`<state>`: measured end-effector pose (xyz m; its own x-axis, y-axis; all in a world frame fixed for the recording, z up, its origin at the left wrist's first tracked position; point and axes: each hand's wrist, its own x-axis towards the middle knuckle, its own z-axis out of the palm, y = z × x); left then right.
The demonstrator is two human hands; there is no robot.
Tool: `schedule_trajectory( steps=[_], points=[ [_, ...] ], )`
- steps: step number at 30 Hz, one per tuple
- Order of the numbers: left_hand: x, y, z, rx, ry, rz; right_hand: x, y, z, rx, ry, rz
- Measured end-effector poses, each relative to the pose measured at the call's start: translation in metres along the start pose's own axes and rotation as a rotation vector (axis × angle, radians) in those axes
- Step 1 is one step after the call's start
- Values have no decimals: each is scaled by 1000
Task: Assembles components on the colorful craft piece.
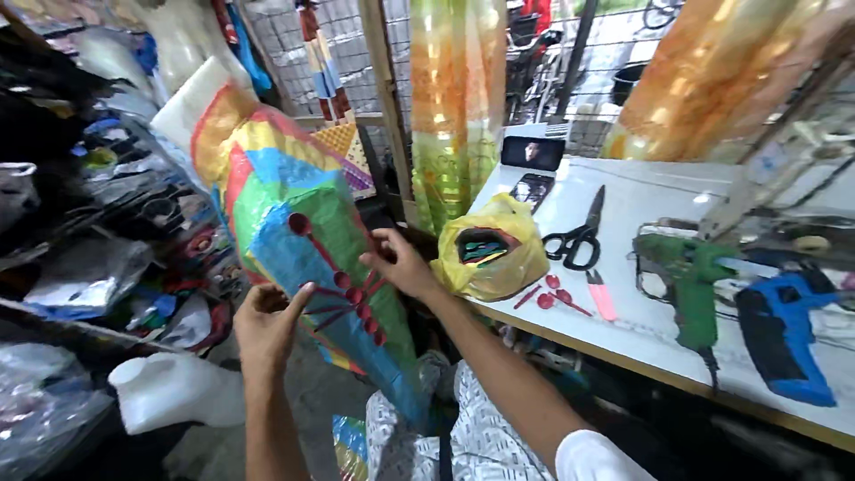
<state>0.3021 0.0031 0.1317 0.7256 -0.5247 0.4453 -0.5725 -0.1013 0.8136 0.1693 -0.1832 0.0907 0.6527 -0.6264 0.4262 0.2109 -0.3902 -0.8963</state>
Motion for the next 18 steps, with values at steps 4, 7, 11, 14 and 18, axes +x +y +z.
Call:
schedule_trajectory(
  steps=[4,7,11,14,18],
  points=[
    [7,-8,11,-21,90,67,-5,-1,25,-187,106,-117],
    [9,-12,15,-59,117,72,-10,-9,42,-284,194,-153],
    [5,-10,17,-95,157,99,-7,-14,58,-329,205,-86],
    [4,-10,19,-135,178,38,-5,-11,68,-312,230,-67],
    [7,-14,21,-182,203,60,-3,-9,74,-322,273,-53]
  ],
)
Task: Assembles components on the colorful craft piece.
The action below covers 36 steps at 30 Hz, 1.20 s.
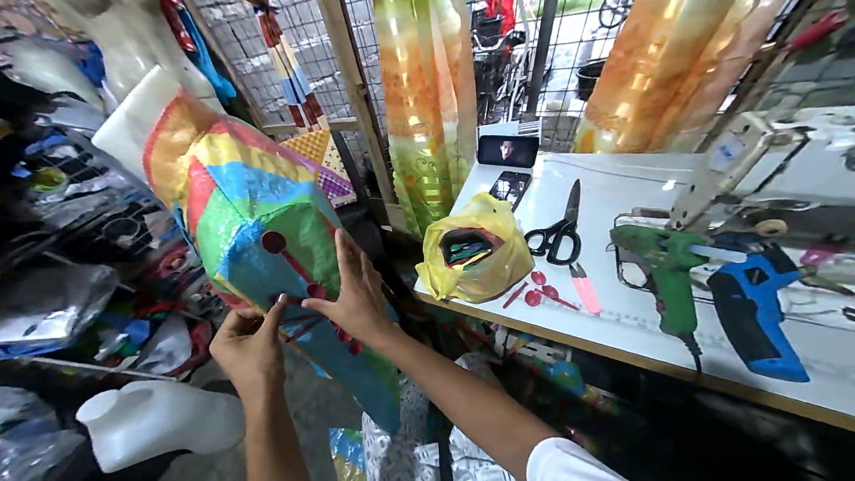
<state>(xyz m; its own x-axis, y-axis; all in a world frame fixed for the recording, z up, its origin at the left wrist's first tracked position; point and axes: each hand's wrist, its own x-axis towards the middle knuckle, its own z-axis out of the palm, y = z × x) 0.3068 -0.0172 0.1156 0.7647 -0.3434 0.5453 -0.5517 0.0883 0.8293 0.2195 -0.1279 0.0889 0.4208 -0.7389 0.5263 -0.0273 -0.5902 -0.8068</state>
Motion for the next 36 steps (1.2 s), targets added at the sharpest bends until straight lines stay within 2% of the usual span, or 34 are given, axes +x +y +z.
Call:
schedule_trajectory(
  steps=[6,16,22,24,30,36],
  points=[
    [3,-4,3,-73,10,34,1,2,3,-2,34,-17],
    [4,-6,1,-101,-21,37,4,-2,3,25,-3,71],
    [4,-7,-6,-71,-45,47,-2,13,-14,263,1,-23],
    [2,-4,-14,-43,-77,18,-2,19,-28,356,-73,54],
    [-4,7,-28,-19,-100,-77,5,35,-41,484,-37,200],
    [-4,-2,-24,-15,-26,20,12,35,-41,539,-28,248]
  ],
)
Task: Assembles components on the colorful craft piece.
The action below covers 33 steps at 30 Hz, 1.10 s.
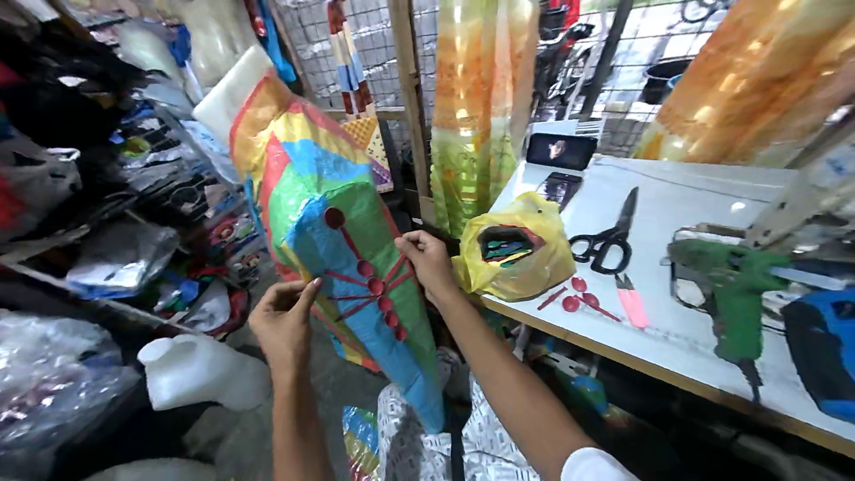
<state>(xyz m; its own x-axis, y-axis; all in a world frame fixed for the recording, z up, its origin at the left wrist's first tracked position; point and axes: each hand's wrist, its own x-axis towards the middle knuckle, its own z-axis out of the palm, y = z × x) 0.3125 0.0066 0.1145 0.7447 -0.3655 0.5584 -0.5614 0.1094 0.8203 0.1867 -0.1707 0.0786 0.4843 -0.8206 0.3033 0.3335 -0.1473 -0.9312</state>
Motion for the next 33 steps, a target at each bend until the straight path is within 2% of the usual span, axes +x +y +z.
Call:
schedule_trajectory(
  steps=[5,8,10,11,13,16,19,22,26,28,31,33],
  points=[
    [-2,-18,0,-40,-8,129,1,1,-3,-71,15,5],
    [-23,-2,11,25,150,212,-28,-11,-26,-137,43,-110],
    [-47,10,25,81,232,345,-64,-11,-56,-179,67,-225],
    [-62,11,35,80,181,445,-84,-9,-74,-216,115,-263],
    [-96,20,65,41,-103,555,-122,-7,-114,-330,233,-277],
    [-141,30,134,81,-589,521,-166,-19,-179,-606,473,-216],
    [-163,32,192,255,-885,474,-193,-45,-240,-947,738,-200],
    [-171,27,224,356,-890,540,-202,-65,-285,-1090,965,-249],
    [-173,20,232,439,-862,662,-185,-75,-311,-1077,935,-150],
    [-171,14,229,406,-845,699,-174,-70,-313,-1059,917,-190],
    [-167,7,226,332,-842,713,-169,-66,-296,-1060,1004,-307],
    [-165,6,224,298,-852,683,-173,-64,-276,-1103,962,-280]
  ],
)
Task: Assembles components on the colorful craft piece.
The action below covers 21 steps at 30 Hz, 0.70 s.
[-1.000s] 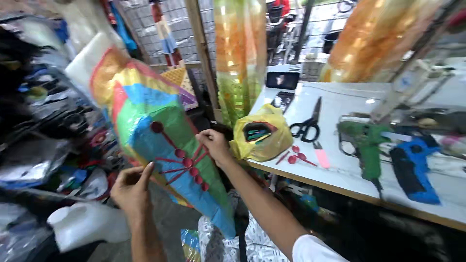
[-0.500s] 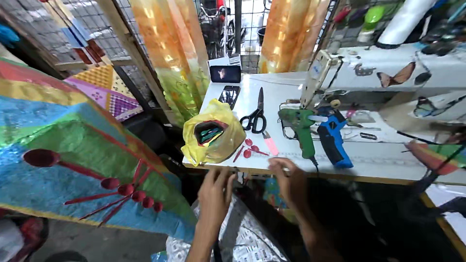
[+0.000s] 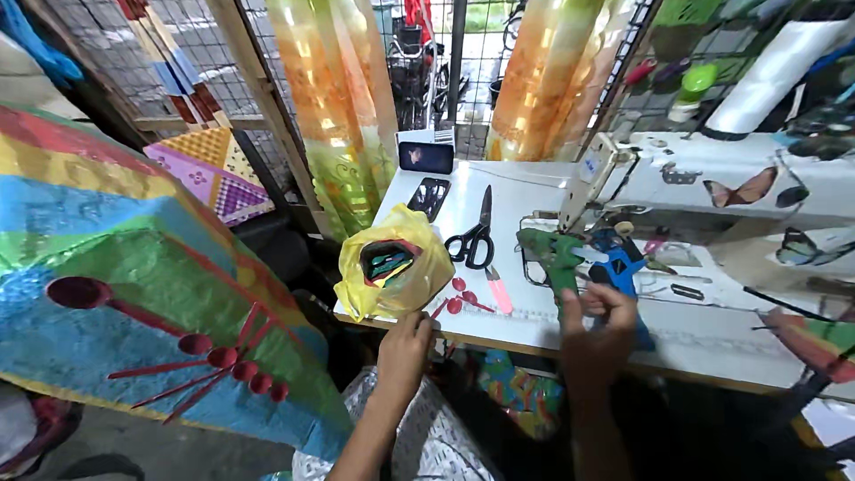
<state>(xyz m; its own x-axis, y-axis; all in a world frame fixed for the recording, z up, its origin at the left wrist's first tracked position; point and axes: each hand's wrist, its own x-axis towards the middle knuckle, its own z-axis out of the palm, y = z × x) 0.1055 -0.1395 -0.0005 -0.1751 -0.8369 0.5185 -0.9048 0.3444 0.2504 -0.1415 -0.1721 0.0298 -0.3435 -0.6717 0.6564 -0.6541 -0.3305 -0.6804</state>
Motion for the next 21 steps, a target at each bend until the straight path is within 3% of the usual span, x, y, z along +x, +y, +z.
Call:
schedule_trajectory(
  steps=[4,8,12,16,18,21],
  points=[
    [-2,-5,4,11,52,44,-11,-5,30,-42,-281,-141],
    [-9,-5,5,-118,95,-30,9,-11,55,-223,-669,58],
    [-16,2,-2,-416,161,-308,15,-11,67,-304,-714,79],
    [-19,15,-17,-926,250,-694,14,-17,64,-345,-720,82],
    [-20,19,-25,-1043,278,-793,10,-15,65,-349,-686,68],
    [-22,24,-36,-1072,322,-807,6,-13,67,-367,-642,37]
  ],
)
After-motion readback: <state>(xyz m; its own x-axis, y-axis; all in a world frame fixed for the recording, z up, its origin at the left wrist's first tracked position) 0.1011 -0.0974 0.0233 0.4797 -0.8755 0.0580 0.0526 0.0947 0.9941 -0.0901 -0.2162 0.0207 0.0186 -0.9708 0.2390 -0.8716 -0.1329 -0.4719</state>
